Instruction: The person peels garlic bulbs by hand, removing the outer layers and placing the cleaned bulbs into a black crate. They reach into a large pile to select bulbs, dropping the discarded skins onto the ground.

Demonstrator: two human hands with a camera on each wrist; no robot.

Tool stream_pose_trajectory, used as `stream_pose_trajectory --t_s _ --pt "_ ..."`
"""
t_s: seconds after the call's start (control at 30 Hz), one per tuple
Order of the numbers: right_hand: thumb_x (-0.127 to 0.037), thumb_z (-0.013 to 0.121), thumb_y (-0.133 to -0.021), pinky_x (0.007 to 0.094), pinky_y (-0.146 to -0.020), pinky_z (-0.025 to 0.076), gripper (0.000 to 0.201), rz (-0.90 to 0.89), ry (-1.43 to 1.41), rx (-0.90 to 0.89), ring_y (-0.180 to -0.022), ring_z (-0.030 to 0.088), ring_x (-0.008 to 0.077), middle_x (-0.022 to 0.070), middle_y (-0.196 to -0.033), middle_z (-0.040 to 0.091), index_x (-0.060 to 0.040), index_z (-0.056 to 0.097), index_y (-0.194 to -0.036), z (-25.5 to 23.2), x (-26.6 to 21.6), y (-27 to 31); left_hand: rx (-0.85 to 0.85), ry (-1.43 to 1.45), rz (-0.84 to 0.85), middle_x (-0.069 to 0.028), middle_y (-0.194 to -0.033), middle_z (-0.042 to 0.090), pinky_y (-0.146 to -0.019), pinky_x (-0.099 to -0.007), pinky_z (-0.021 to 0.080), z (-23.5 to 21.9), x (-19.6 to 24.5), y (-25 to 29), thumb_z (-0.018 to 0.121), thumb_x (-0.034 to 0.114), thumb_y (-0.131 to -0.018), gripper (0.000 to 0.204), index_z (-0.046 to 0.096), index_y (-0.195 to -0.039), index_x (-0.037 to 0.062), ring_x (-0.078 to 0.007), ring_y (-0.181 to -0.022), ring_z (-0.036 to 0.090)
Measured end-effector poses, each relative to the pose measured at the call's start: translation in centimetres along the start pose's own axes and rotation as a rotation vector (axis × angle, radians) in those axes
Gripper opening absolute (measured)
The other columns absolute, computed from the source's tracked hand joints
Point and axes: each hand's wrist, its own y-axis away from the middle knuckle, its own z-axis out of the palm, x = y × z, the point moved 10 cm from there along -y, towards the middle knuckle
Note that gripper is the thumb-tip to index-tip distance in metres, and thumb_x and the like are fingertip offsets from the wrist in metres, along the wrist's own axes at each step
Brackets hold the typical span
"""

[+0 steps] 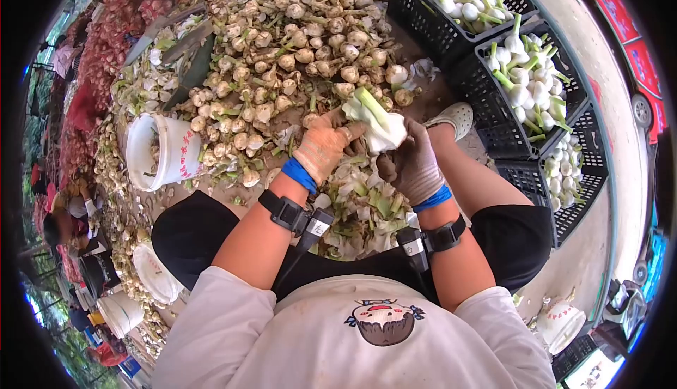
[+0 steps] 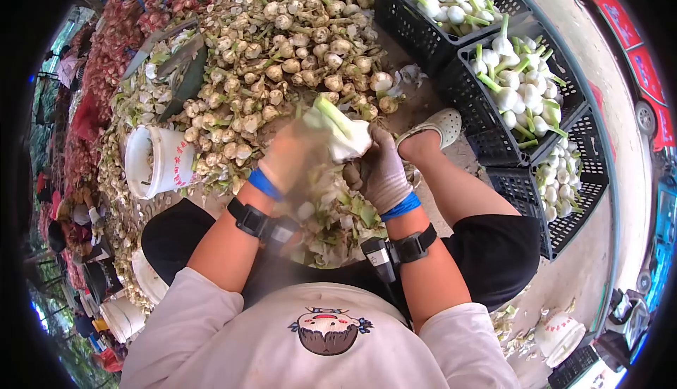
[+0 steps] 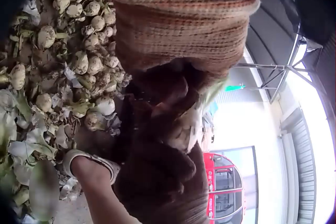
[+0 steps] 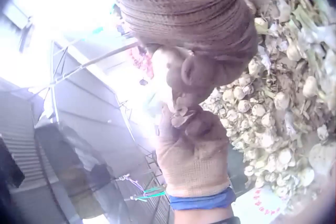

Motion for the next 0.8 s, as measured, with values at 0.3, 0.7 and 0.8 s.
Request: stream_pose_trajectory --t_s 0.3,0.7,0.8 --pt "-0.032 0.043 -0.094 0.0278 -0.078 0.048 0.039 -0.609 0.751 0.171 -0.092 0.057 0.0154 0.0104 -0.105 0.057 0.0 0.05 -0.114 -1.0 -3.9 0.4 -0.265 -0.069 0.166 -0.0066 -0.096 0.062 -0.072 -0.0241 0.048 1.3 2.3 0.7 0.061 0.011 -0.079 0.035 0.055 -0.112 0.0009 -0.0124 -0.083 0.058" --pt "-0.026 0.039 -0.095 0.0336 -0.082 0.051 0.038 -0.037 -0.186 -0.126 -0.095 0.059 0.0216 0.0117 -0.109 0.057 0.0002 0.044 -0.122 2.3 0.4 0.7 -0.337 0.773 -0.41 -0.0087 -0.101 0.062 -0.084 -0.029 0.048 2.3 -1.2 1.6 0.061 0.008 -0.075 0.038 0.055 -0.111 -0.0021 -0.0174 -0.091 0.06" --pt "-0.027 0.039 -0.095 0.0331 -0.078 0.053 0.035 -0.006 -0.262 -0.232 -0.089 0.061 0.0216 0.0113 -0.101 0.059 0.001 0.047 -0.116 2.8 0.4 0.9 -0.306 0.754 -0.375 -0.009 -0.1 0.062 -0.082 -0.029 0.049 1.9 -0.7 1.4 0.06 0.007 -0.075 0.037 0.055 -0.111 -0.002 -0.0174 -0.09 0.061"
